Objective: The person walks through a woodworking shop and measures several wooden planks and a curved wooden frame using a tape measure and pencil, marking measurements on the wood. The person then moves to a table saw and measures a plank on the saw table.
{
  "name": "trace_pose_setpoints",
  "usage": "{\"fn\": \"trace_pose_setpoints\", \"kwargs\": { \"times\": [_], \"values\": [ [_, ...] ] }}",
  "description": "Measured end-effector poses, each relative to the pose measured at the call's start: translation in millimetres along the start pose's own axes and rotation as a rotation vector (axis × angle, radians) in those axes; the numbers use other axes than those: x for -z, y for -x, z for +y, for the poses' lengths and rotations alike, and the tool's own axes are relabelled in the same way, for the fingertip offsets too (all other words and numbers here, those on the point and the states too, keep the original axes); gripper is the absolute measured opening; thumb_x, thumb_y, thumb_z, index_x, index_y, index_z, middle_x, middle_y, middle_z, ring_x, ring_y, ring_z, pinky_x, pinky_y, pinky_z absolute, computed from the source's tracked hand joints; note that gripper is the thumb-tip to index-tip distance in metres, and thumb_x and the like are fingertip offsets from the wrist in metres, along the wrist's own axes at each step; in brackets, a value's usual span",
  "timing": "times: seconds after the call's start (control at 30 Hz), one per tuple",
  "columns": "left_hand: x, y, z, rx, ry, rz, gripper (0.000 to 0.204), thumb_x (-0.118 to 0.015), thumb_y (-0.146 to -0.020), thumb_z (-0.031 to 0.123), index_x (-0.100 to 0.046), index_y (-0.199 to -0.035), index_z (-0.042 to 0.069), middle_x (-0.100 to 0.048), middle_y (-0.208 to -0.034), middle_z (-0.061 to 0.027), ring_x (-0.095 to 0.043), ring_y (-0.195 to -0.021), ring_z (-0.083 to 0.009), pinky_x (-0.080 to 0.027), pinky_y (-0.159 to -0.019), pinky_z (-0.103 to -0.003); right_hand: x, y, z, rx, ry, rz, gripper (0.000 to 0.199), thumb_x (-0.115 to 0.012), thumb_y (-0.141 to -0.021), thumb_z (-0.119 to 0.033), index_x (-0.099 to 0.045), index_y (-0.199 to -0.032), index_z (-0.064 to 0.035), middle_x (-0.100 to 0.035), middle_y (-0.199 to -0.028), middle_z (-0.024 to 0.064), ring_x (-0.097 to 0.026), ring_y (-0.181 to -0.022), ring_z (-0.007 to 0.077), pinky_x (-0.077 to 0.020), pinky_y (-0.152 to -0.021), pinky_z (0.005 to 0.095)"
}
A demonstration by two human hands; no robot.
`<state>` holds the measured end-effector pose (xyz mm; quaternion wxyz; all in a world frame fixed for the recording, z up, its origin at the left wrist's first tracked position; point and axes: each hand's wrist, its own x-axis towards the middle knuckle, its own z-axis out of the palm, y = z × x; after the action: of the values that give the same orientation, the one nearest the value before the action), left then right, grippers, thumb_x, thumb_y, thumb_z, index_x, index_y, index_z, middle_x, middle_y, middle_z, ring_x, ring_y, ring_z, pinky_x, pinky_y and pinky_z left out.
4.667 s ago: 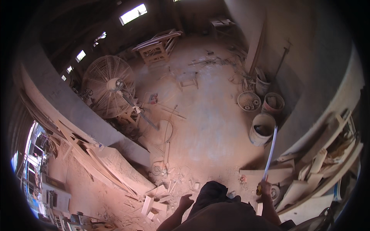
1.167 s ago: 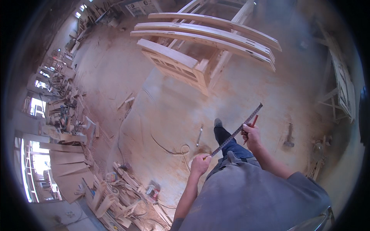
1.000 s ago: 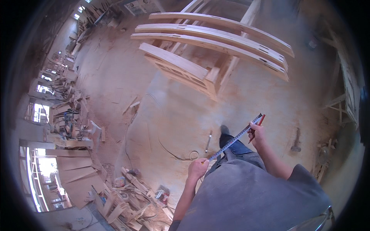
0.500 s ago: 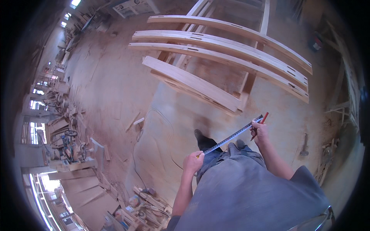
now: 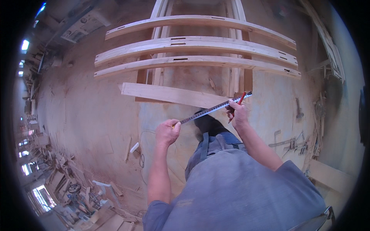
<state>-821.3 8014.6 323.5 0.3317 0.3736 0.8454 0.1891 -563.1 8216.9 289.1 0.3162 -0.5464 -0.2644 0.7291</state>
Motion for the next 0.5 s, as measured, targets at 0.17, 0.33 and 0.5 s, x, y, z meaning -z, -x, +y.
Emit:
{"fn": "trace_pose_setpoints", "kwargs": {
  "times": [0.17,0.33,0.5],
  "values": [
    [23.9,-66.9,-32.6,0.04,-0.007,0.022,0.028,-0.068,-0.094,0.036,-0.081,-0.107,0.015,-0.077,-0.105,-0.0161,-0.073,-0.099,-0.038,-0.058,-0.087,-0.047,-56.7,-53.0,32.7,-0.057,0.027,0.103,0.015,-0.071,-0.096,-0.015,-0.065,-0.089,-0.0033,-0.068,-0.073,0.0102,-0.058,-0.05,0.0125,-0.0404,-0.041,0.0248],
    [44.9,-125.9,-59.5,0.05,-0.056,-0.033,0.03,-0.068,-0.094,0.036,-0.081,-0.108,0.013,-0.077,-0.102,-0.0172,-0.073,-0.098,-0.0388,-0.058,-0.088,-0.047,-112.7,-88.9,47.2,-0.087,0.024,0.161,0.015,-0.071,-0.096,-0.015,-0.063,-0.091,-0.0036,-0.066,-0.072,0.0089,-0.058,-0.051,0.012,-0.0404,-0.041,0.0242],
    [67.1,-169.8,-42.8,-0.005,-0.085,-0.199,0.033,-0.066,-0.094,0.038,-0.081,-0.103,0.01,-0.077,-0.097,-0.0193,-0.073,-0.094,-0.0403,-0.057,-0.085,-0.047,-145.8,-79.2,53.7,-0.073,-0.046,0.259,0.022,-0.071,-0.098,-0.019,-0.064,-0.087,-0.0013,-0.067,-0.077,0.0092,-0.056,-0.052,0.0109,-0.0402,-0.043,0.0231]
  ]
}}
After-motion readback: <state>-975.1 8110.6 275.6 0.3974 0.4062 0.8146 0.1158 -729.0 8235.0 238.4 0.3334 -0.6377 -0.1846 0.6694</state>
